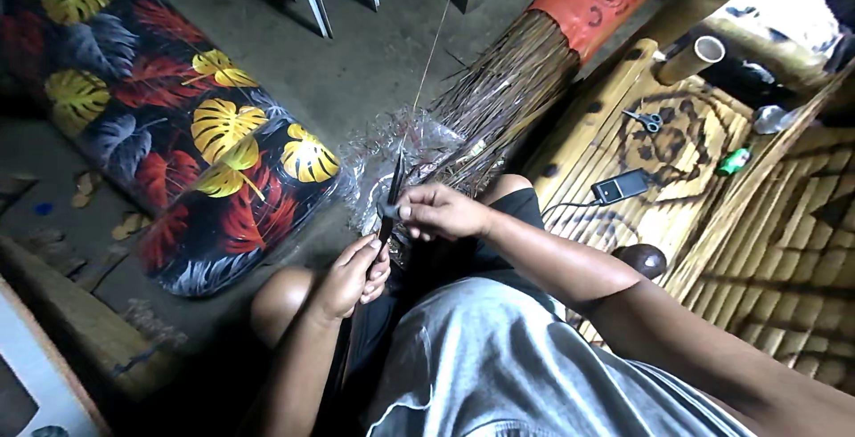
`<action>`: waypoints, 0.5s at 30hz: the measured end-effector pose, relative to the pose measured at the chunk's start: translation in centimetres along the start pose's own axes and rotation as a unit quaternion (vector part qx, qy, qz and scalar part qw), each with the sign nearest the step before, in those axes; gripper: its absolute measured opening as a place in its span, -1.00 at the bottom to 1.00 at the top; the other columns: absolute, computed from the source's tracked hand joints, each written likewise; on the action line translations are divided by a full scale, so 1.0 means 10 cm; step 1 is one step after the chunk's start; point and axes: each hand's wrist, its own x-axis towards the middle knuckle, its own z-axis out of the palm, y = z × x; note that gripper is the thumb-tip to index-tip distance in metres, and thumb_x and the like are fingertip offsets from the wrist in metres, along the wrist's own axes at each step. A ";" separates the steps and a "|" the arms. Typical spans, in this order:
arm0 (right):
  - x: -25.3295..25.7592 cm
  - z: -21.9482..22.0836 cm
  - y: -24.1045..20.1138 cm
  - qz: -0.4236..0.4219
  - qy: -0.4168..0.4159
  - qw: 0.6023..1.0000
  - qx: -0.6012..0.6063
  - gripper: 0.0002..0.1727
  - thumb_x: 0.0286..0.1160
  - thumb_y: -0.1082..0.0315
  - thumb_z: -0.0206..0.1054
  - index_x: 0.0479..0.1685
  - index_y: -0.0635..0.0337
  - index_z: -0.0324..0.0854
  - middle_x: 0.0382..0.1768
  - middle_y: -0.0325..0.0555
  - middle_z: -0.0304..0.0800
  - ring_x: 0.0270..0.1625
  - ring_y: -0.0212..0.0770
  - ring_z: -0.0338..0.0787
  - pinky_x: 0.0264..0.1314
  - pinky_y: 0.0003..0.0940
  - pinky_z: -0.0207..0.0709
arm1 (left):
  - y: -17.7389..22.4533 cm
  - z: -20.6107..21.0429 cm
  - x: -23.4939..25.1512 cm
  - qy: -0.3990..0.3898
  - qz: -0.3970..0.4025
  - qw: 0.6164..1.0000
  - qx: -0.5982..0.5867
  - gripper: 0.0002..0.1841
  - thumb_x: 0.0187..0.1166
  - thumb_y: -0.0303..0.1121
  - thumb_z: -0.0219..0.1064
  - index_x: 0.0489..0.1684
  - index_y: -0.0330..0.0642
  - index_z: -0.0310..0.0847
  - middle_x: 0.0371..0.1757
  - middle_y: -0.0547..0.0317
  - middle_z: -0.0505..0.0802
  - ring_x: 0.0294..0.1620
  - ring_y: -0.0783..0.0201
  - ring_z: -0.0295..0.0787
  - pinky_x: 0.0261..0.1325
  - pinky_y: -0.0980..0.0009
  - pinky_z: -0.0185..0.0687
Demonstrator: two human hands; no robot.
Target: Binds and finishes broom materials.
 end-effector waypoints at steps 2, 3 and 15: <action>-0.01 0.10 0.06 0.001 -0.036 0.999 0.016 -0.67 0.78 0.27 0.09 -0.15 0.34 0.65 -0.57 -0.15 0.70 -0.60 -0.37 0.63 -0.55 -0.46 0.55 | -0.01 -0.01 0.00 0.000 0.002 1.000 0.003 -0.62 0.85 -0.21 -0.26 -0.30 -0.01 0.45 -0.61 0.44 0.41 -0.80 0.57 0.22 -0.77 0.70 0.19; 0.00 0.10 0.08 -0.004 -0.037 0.999 0.014 -0.68 0.78 0.27 0.10 -0.17 0.35 0.66 -0.57 -0.16 0.70 -0.60 -0.38 0.63 -0.55 -0.48 0.54 | -0.02 -0.02 -0.01 -0.003 0.002 1.000 0.004 -0.63 0.85 -0.22 -0.27 -0.30 -0.01 0.45 -0.61 0.45 0.41 -0.80 0.57 0.22 -0.77 0.70 0.19; 0.13 -0.29 0.02 -0.071 0.106 0.991 -0.049 -0.73 0.77 0.32 0.12 -0.17 0.30 0.67 -0.49 -0.22 0.72 -0.53 -0.39 0.66 -0.49 -0.45 0.58 | 0.00 -0.02 -0.03 -0.010 0.006 1.000 0.000 -0.62 0.87 -0.20 -0.27 -0.30 -0.01 0.44 -0.61 0.45 0.40 -0.80 0.57 0.20 -0.78 0.70 0.17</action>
